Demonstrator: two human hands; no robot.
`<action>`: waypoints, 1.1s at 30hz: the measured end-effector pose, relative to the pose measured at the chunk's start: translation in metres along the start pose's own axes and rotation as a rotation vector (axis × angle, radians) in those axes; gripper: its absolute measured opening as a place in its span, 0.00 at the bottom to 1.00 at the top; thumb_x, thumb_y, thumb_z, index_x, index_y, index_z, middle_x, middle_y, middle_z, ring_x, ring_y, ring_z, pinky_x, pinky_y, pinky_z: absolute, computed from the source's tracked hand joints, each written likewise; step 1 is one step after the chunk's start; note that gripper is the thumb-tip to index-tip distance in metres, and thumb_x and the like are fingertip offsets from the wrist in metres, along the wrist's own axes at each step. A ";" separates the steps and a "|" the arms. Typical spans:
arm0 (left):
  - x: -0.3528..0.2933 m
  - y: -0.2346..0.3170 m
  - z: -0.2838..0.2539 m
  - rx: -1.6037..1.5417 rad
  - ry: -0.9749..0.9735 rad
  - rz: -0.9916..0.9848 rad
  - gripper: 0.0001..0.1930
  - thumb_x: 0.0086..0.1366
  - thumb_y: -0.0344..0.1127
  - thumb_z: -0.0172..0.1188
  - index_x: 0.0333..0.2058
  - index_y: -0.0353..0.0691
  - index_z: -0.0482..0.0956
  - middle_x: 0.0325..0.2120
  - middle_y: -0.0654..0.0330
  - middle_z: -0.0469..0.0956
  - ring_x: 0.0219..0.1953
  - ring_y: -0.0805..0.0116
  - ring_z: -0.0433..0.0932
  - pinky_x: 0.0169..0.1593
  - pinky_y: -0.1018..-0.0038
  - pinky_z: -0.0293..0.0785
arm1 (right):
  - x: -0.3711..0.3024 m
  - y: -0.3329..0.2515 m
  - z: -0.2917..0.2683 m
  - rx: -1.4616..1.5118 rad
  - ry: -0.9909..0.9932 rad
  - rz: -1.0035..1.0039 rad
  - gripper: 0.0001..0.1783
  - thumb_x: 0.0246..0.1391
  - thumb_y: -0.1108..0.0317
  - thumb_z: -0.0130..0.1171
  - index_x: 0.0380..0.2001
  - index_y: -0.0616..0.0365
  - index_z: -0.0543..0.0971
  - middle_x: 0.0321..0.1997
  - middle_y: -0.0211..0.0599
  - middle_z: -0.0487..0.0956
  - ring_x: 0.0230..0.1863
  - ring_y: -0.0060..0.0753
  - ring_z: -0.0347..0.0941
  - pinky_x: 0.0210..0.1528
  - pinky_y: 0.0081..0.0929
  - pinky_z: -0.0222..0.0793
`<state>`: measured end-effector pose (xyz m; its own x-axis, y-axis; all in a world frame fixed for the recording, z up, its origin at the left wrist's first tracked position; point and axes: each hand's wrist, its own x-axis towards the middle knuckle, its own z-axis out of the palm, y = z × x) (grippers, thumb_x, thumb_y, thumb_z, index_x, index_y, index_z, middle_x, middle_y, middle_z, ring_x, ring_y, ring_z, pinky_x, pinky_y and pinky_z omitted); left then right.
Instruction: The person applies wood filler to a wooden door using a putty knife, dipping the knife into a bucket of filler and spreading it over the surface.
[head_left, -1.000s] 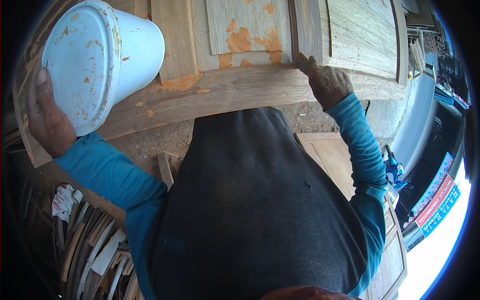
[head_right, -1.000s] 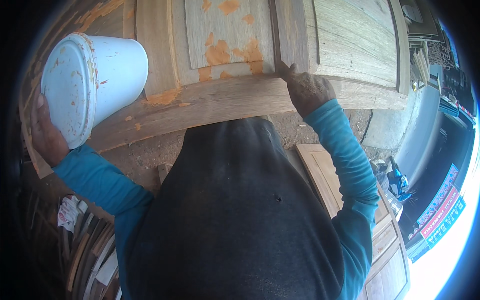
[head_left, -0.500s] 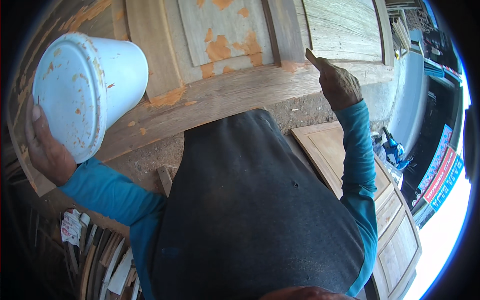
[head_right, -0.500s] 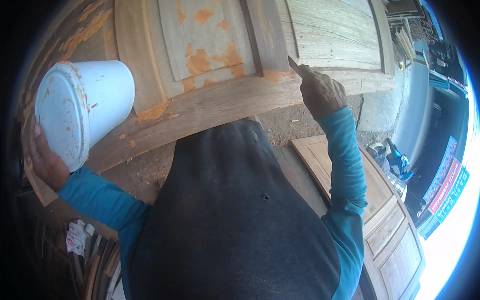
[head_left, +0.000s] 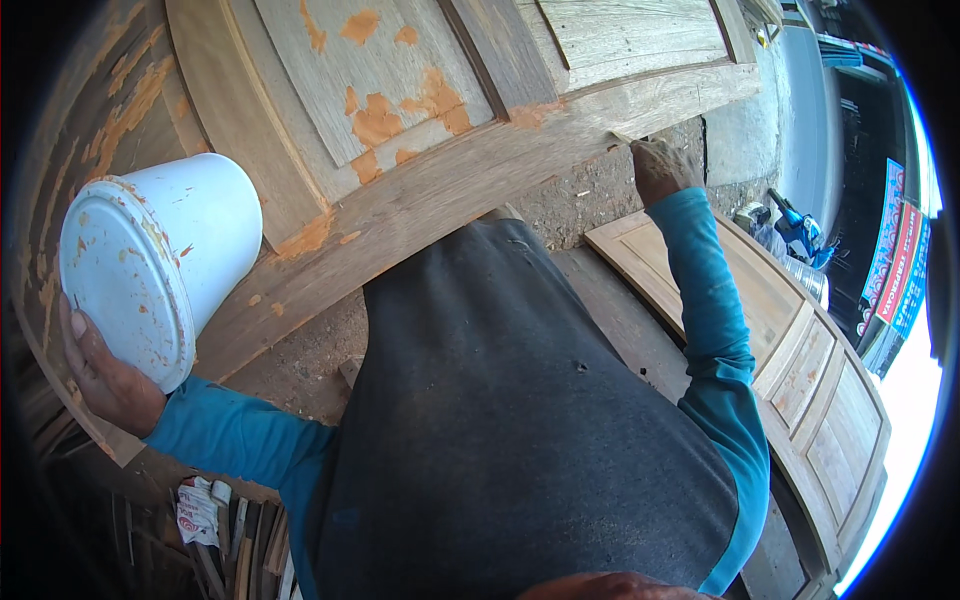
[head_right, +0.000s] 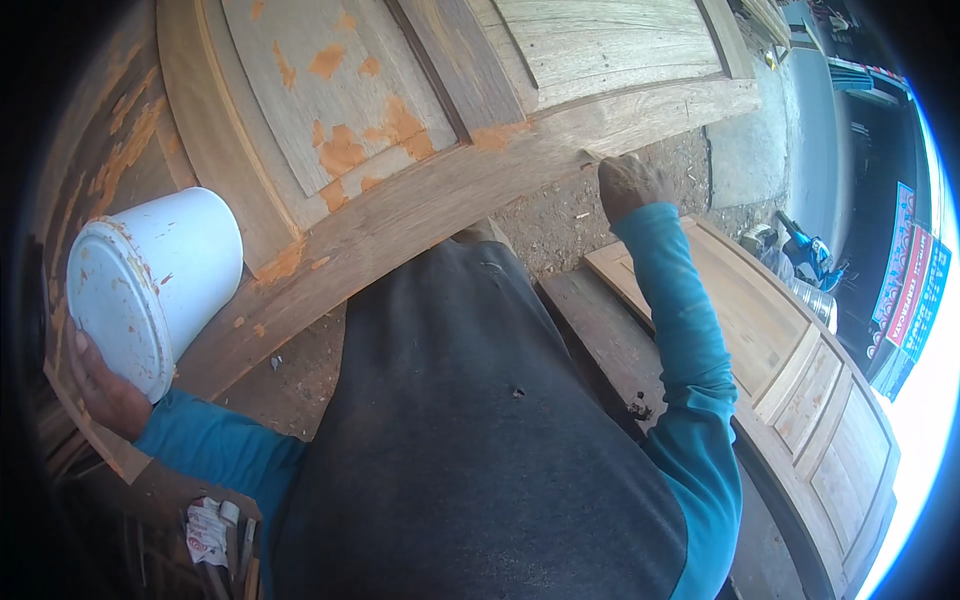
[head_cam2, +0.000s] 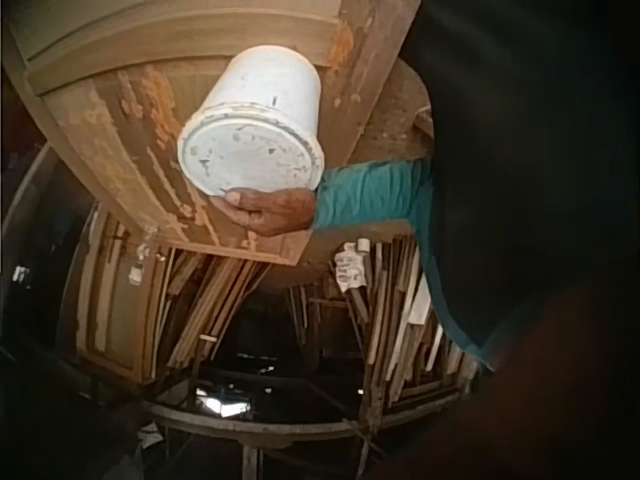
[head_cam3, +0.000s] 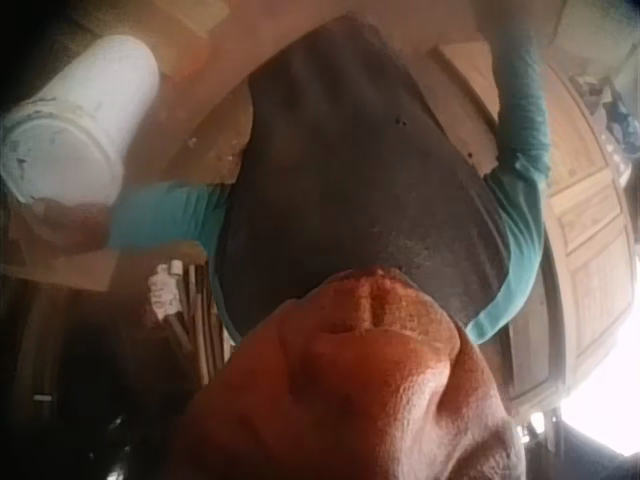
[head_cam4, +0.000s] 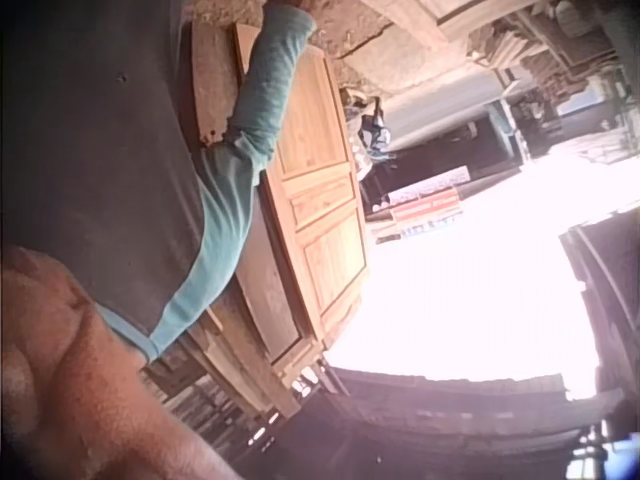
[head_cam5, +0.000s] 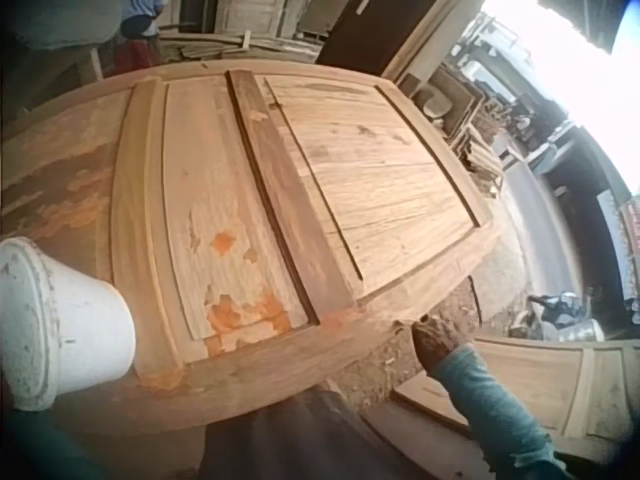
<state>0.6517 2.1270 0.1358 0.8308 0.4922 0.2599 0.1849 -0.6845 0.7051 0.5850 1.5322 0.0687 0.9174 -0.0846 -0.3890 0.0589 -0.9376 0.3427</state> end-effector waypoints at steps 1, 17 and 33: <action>0.001 -0.002 0.000 -0.007 -0.003 0.002 0.29 0.74 0.54 0.53 0.60 0.36 0.78 0.56 0.48 0.79 0.52 0.59 0.81 0.53 0.67 0.78 | -0.003 -0.012 -0.008 -0.023 -0.020 -0.014 0.10 0.61 0.69 0.52 0.39 0.56 0.82 0.36 0.52 0.83 0.40 0.56 0.82 0.41 0.50 0.78; -0.005 0.005 0.001 -0.140 0.004 -0.031 0.29 0.74 0.52 0.53 0.61 0.32 0.76 0.56 0.46 0.78 0.53 0.59 0.81 0.54 0.67 0.78 | 0.008 -0.032 -0.064 0.618 -0.443 0.040 0.15 0.67 0.69 0.52 0.49 0.60 0.84 0.30 0.39 0.83 0.30 0.33 0.81 0.33 0.33 0.79; -0.002 0.014 0.003 0.078 -0.022 -0.049 0.29 0.74 0.55 0.55 0.60 0.35 0.78 0.54 0.48 0.80 0.51 0.59 0.82 0.53 0.68 0.79 | 0.043 0.005 -0.039 1.284 -0.081 -0.015 0.24 0.72 0.60 0.52 0.64 0.63 0.76 0.34 0.31 0.80 0.30 0.20 0.74 0.32 0.23 0.72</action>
<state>0.6545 2.1151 0.1435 0.8307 0.5151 0.2113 0.2657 -0.7002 0.6626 0.6400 1.5372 0.0870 0.8908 -0.0485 -0.4517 -0.3918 -0.5856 -0.7096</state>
